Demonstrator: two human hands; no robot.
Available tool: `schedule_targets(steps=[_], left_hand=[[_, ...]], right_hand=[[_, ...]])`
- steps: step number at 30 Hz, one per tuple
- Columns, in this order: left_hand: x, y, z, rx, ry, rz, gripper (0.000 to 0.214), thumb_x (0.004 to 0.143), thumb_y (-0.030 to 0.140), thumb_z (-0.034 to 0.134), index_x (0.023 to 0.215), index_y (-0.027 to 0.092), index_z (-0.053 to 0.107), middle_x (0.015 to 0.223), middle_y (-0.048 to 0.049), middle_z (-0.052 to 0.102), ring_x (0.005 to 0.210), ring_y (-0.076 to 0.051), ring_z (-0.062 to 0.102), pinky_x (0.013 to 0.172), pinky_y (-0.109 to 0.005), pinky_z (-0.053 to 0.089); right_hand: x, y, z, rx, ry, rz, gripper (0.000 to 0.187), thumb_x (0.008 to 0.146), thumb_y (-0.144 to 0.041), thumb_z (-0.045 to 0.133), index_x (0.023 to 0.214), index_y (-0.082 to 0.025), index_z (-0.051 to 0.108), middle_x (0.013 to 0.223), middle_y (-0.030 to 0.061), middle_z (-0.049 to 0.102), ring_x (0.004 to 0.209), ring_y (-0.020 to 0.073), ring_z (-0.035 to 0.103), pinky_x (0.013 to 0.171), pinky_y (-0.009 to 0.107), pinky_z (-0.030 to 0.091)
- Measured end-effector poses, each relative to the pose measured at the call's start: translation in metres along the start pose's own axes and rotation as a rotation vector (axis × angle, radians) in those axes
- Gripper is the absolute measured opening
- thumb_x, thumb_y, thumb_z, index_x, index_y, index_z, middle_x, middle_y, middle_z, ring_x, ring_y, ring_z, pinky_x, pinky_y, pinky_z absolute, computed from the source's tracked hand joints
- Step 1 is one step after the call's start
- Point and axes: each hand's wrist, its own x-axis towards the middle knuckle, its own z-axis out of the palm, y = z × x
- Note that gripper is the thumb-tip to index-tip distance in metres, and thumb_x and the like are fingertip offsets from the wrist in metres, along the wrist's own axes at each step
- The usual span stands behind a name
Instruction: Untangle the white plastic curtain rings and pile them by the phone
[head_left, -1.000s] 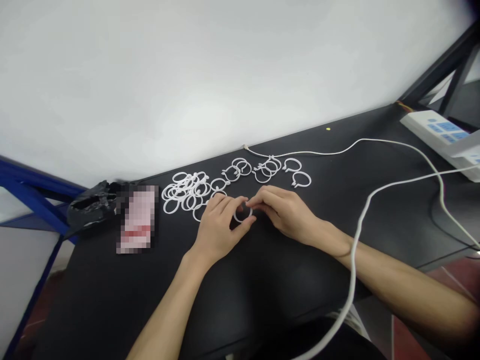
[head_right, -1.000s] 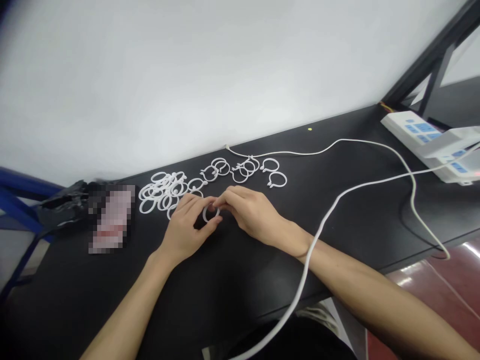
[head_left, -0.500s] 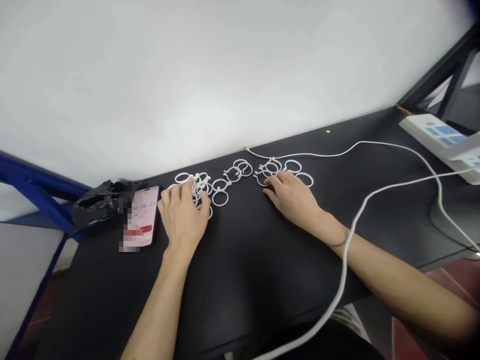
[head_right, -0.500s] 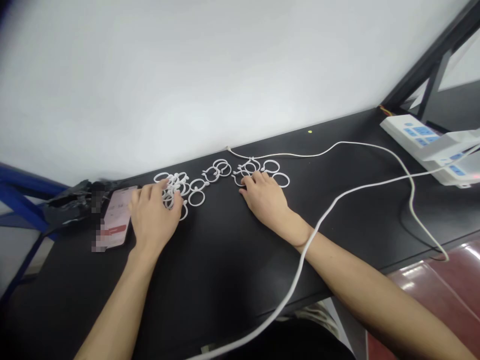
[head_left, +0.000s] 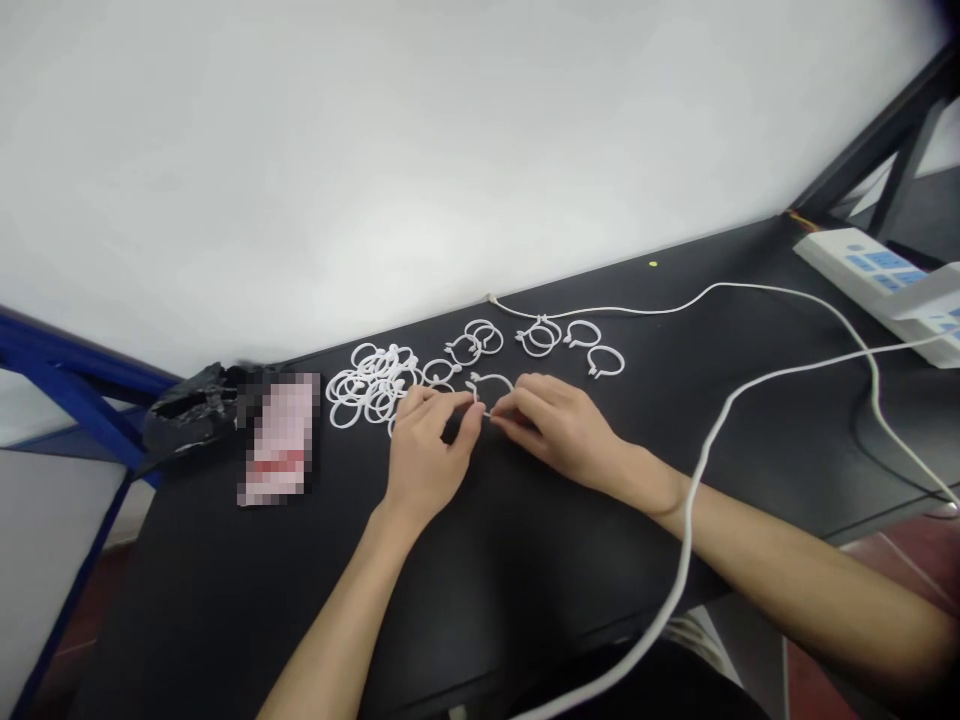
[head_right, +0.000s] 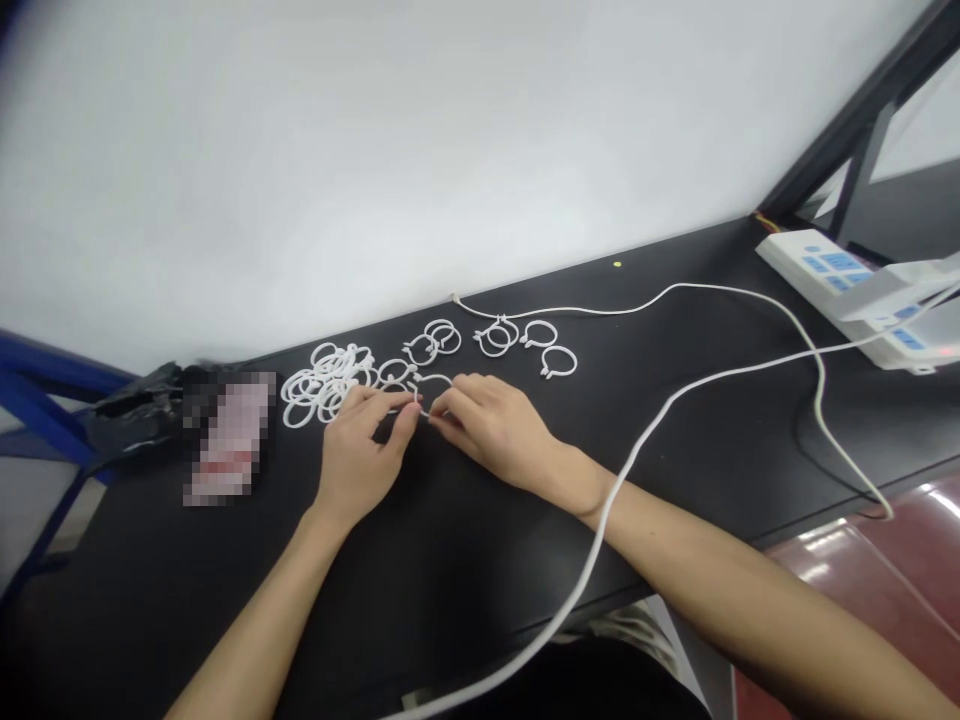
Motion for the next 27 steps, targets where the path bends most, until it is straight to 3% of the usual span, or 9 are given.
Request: schedule_targets(steps=[4, 7, 10, 13, 22, 27], left_hand=[[-0.001, 0.003, 0.003, -0.096, -0.066, -0.029, 0.013, 0.094, 0.023, 0.056, 0.092, 0.019, 0.069, 0.084, -0.0015, 0.071, 0.079, -0.016, 0.062, 0.073, -0.030, 0.052], [-0.002, -0.002, 0.004, -0.097, -0.083, -0.035, 0.016, 0.096, 0.021, 0.052, 0.098, 0.019, 0.068, 0.083, -0.0016, 0.070, 0.078, -0.016, 0.061, 0.072, -0.030, 0.051], [-0.003, -0.007, 0.004, -0.053, -0.093, 0.041, 0.021, 0.098, 0.019, 0.048, 0.106, 0.017, 0.067, 0.079, -0.0023, 0.069, 0.079, -0.018, 0.057, 0.074, -0.033, 0.050], [-0.004, -0.009, 0.004, 0.035, -0.111, 0.130, 0.023, 0.098, 0.016, 0.047, 0.108, 0.017, 0.068, 0.076, -0.0029, 0.069, 0.077, -0.019, 0.052, 0.073, -0.036, 0.047], [-0.004, -0.016, 0.006, 0.099, -0.026, 0.200, 0.018, 0.097, 0.021, 0.054, 0.099, 0.020, 0.071, 0.076, -0.0026, 0.072, 0.076, -0.018, 0.057, 0.072, -0.035, 0.046], [-0.003, -0.011, 0.004, 0.053, -0.054, 0.172, 0.017, 0.097, 0.022, 0.053, 0.104, 0.019, 0.068, 0.090, -0.0036, 0.075, 0.083, -0.019, 0.057, 0.079, -0.037, 0.049]], right_hand=[[-0.002, -0.005, 0.006, 0.099, -0.015, -0.054, 0.015, 0.098, -0.027, 0.050, 0.090, -0.017, 0.058, 0.075, 0.0020, 0.056, 0.065, 0.0136, 0.050, 0.061, 0.025, 0.044], [-0.003, -0.008, 0.005, 0.161, 0.006, -0.009, 0.012, 0.098, -0.027, 0.050, 0.097, -0.018, 0.057, 0.082, 0.0027, 0.056, 0.066, 0.0124, 0.051, 0.060, 0.025, 0.045], [-0.003, -0.010, 0.000, 0.176, 0.038, 0.098, 0.020, 0.098, -0.026, 0.050, 0.116, -0.019, 0.055, 0.097, 0.0062, 0.056, 0.071, 0.0124, 0.055, 0.062, 0.025, 0.049], [-0.003, -0.008, -0.002, 0.228, -0.045, 0.111, 0.027, 0.099, -0.024, 0.047, 0.125, -0.021, 0.052, 0.105, 0.0078, 0.057, 0.079, 0.0140, 0.059, 0.068, 0.027, 0.052], [-0.003, -0.003, 0.000, 0.435, -0.144, 0.156, 0.024, 0.098, -0.023, 0.048, 0.121, -0.019, 0.055, 0.103, 0.0064, 0.062, 0.079, 0.0130, 0.061, 0.071, 0.028, 0.052], [-0.002, -0.003, 0.000, 0.453, -0.074, 0.152, 0.016, 0.095, -0.018, 0.052, 0.109, -0.019, 0.059, 0.094, 0.0039, 0.064, 0.077, 0.0119, 0.061, 0.070, 0.026, 0.052]])
